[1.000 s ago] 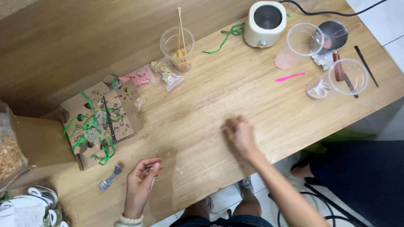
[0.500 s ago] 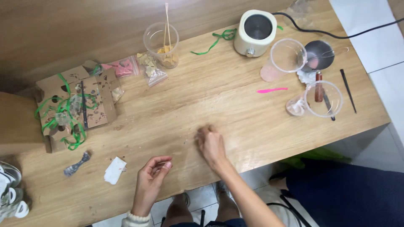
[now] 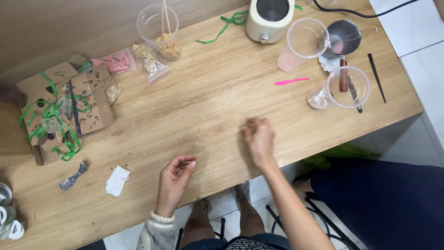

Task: Cleaning and preparing candle making supplies and workspace using a cloth and tweezers.

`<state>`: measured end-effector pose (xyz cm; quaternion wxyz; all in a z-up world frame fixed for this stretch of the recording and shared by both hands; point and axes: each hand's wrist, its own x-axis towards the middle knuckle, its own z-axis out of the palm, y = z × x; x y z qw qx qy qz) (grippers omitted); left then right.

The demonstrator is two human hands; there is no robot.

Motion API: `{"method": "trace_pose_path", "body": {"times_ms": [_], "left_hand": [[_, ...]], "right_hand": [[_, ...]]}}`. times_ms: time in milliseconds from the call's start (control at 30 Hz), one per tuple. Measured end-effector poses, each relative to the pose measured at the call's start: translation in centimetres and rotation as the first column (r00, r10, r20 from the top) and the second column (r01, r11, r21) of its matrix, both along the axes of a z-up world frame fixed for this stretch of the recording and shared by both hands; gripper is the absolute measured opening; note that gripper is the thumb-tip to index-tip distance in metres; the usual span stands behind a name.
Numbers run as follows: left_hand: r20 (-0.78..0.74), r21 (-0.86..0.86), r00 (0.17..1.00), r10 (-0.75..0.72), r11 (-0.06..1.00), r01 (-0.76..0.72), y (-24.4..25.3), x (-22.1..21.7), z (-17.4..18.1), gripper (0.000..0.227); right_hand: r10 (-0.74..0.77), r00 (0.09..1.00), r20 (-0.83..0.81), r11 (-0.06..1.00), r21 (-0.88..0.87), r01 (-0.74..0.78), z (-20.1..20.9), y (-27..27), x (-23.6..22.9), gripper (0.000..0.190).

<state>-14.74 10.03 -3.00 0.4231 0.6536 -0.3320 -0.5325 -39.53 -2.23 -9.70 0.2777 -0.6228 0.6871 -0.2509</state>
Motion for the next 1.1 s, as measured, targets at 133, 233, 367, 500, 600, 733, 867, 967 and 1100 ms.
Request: {"method": "trace_pose_path", "body": {"times_ms": [133,233,367,500,600,733,867,967,1100], "left_hand": [[0.041,-0.016,0.995,-0.089,0.996,0.090,-0.4,-0.6,1.5,0.023],[0.067,0.059,0.994,-0.086,0.995,0.082,-0.8,0.2,1.1,0.023],[0.068,0.017,0.994,-0.080,0.997,0.079,-0.2,1.7,-1.0,0.022],[0.262,-0.008,0.960,-0.100,0.994,0.105,1.2,2.4,-3.2,0.026],[0.221,-0.160,0.975,-0.004,0.986,0.040,1.1,2.7,-4.0,0.039],[0.100,-0.115,0.992,0.073,0.991,-0.061,2.0,2.6,-0.1,0.019],[0.173,-0.093,0.974,0.148,0.987,-0.134,4.7,5.6,2.2,0.017],[0.231,-0.039,0.933,0.276,0.961,-0.275,8.8,8.2,2.1,0.019],[0.249,0.004,0.849,0.466,0.876,-0.482,14.7,9.2,0.8,0.023]], "right_hand": [[0.035,0.999,0.030,0.997,0.071,-0.037,3.5,1.1,-1.0,0.027],[-0.054,0.994,-0.096,0.998,-0.041,0.050,5.0,1.0,-11.9,0.032],[-0.308,0.915,-0.260,0.951,-0.083,0.296,2.6,-0.2,-23.7,0.037],[-0.179,0.966,-0.186,0.976,-0.161,0.149,1.9,-0.3,-16.4,0.034],[-0.036,0.996,0.086,0.998,-0.048,0.040,2.1,0.9,-2.7,0.025],[0.297,0.951,0.085,0.951,0.064,-0.303,3.3,0.5,9.1,0.024],[0.362,0.919,0.159,0.932,-0.038,-0.360,3.0,-6.9,7.4,0.032],[0.441,0.886,-0.141,0.847,-0.262,-0.463,0.7,-17.4,4.7,0.036],[0.526,0.806,-0.272,0.784,-0.211,-0.583,2.3,-24.1,7.6,0.028]]}}
